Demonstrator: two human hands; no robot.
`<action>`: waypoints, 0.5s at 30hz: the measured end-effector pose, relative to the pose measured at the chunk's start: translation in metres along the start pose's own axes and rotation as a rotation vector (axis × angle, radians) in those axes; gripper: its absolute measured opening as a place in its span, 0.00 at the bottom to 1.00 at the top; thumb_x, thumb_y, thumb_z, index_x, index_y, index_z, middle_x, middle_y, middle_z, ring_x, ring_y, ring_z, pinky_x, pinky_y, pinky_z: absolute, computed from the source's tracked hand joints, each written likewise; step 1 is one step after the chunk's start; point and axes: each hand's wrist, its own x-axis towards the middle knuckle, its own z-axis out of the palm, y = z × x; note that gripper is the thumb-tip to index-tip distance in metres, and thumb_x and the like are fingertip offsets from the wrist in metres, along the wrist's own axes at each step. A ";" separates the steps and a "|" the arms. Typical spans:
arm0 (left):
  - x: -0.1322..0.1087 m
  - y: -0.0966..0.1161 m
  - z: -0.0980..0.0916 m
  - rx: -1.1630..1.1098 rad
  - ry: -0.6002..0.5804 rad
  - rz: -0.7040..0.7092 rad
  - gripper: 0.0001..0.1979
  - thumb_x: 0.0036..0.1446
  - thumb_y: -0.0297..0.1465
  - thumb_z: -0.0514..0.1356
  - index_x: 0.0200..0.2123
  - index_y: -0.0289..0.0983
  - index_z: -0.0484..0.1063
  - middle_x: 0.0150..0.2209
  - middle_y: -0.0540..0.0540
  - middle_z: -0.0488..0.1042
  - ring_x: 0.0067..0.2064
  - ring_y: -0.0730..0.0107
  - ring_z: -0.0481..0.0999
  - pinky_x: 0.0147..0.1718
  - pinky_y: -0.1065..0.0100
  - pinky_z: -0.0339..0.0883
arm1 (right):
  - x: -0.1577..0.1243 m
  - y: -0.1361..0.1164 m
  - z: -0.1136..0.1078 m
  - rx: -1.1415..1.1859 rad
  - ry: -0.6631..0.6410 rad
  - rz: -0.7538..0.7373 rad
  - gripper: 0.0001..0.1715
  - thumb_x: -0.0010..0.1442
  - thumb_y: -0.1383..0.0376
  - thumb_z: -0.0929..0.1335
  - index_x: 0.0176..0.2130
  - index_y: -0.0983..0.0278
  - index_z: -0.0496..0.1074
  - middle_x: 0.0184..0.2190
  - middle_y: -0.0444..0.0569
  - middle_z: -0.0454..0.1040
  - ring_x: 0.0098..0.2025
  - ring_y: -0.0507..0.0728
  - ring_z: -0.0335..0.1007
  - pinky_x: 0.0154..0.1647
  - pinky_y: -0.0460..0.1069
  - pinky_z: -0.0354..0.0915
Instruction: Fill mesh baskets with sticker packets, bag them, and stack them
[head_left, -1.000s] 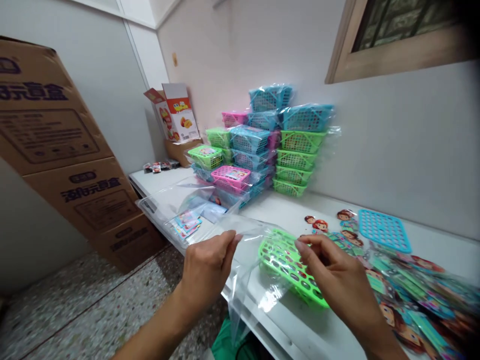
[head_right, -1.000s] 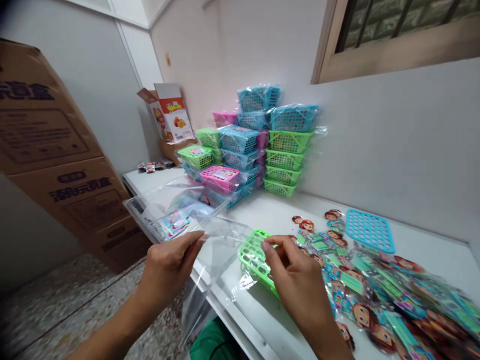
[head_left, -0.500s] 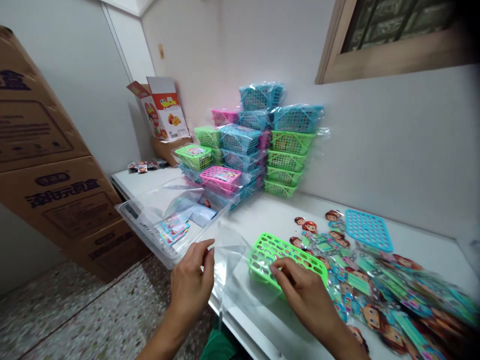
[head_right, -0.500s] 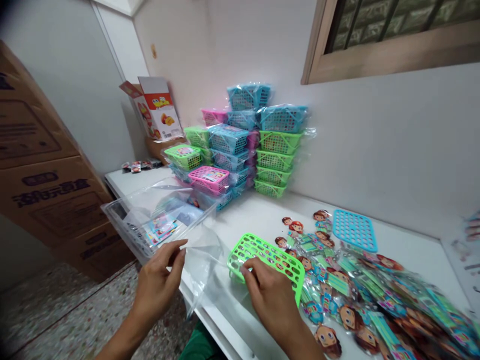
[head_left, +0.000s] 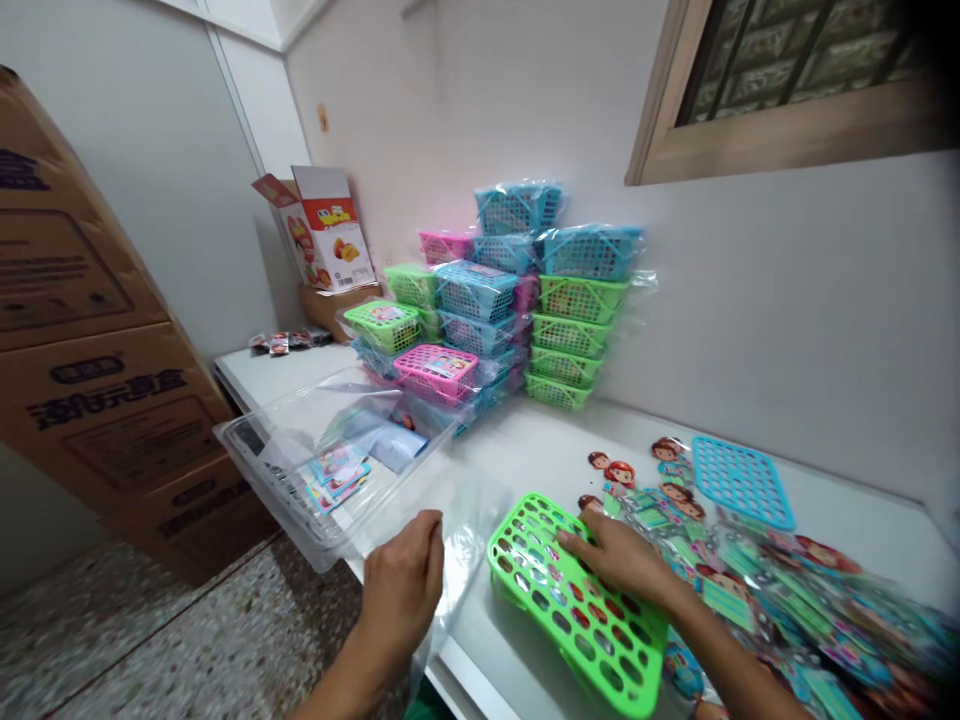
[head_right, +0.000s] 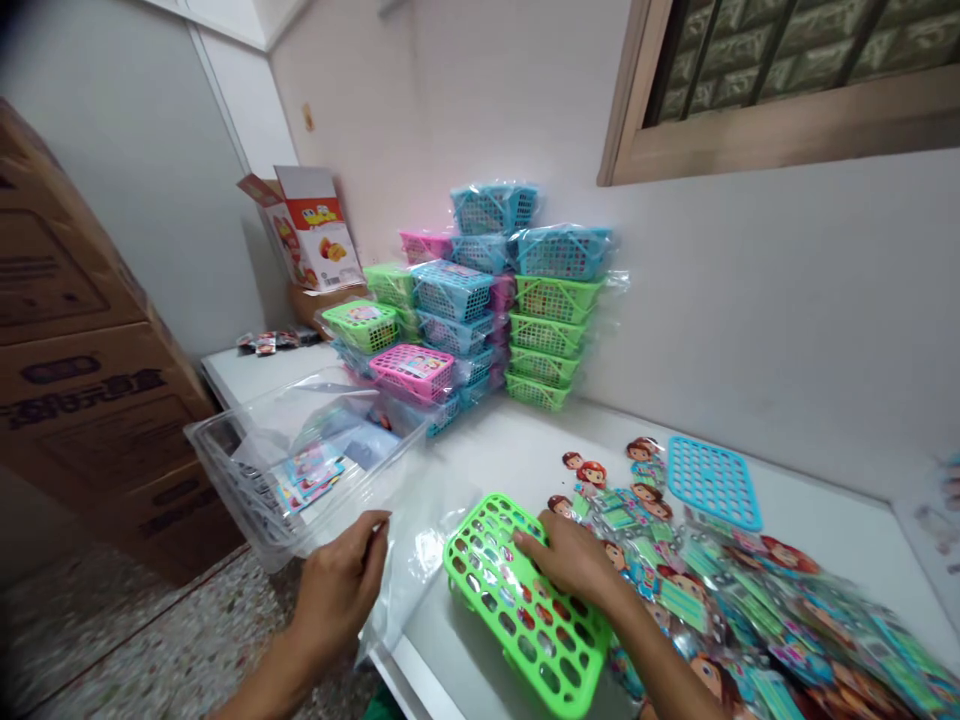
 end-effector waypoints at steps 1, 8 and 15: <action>-0.002 0.001 0.008 -0.063 -0.057 -0.019 0.12 0.63 0.33 0.46 0.40 0.40 0.68 0.25 0.50 0.73 0.28 0.67 0.75 0.27 0.70 0.57 | -0.003 0.004 -0.002 0.045 -0.032 -0.009 0.27 0.58 0.42 0.59 0.31 0.63 0.65 0.29 0.49 0.71 0.32 0.58 0.66 0.33 0.50 0.57; -0.025 0.014 0.078 -0.602 -0.176 -0.311 0.16 0.63 0.42 0.46 0.32 0.39 0.65 0.18 0.57 0.51 0.21 0.73 0.56 0.23 0.71 0.47 | -0.027 0.012 0.012 0.693 -0.151 0.063 0.28 0.51 0.38 0.63 0.30 0.59 0.65 0.28 0.43 0.68 0.35 0.57 0.66 0.37 0.50 0.63; -0.040 0.014 0.125 -0.732 0.073 -0.482 0.20 0.60 0.49 0.45 0.34 0.40 0.63 0.18 0.57 0.52 0.21 0.72 0.55 0.23 0.69 0.48 | -0.034 -0.012 0.022 1.013 -0.234 0.251 0.38 0.41 0.35 0.67 0.38 0.60 0.76 0.43 0.55 0.77 0.53 0.68 0.69 0.57 0.57 0.61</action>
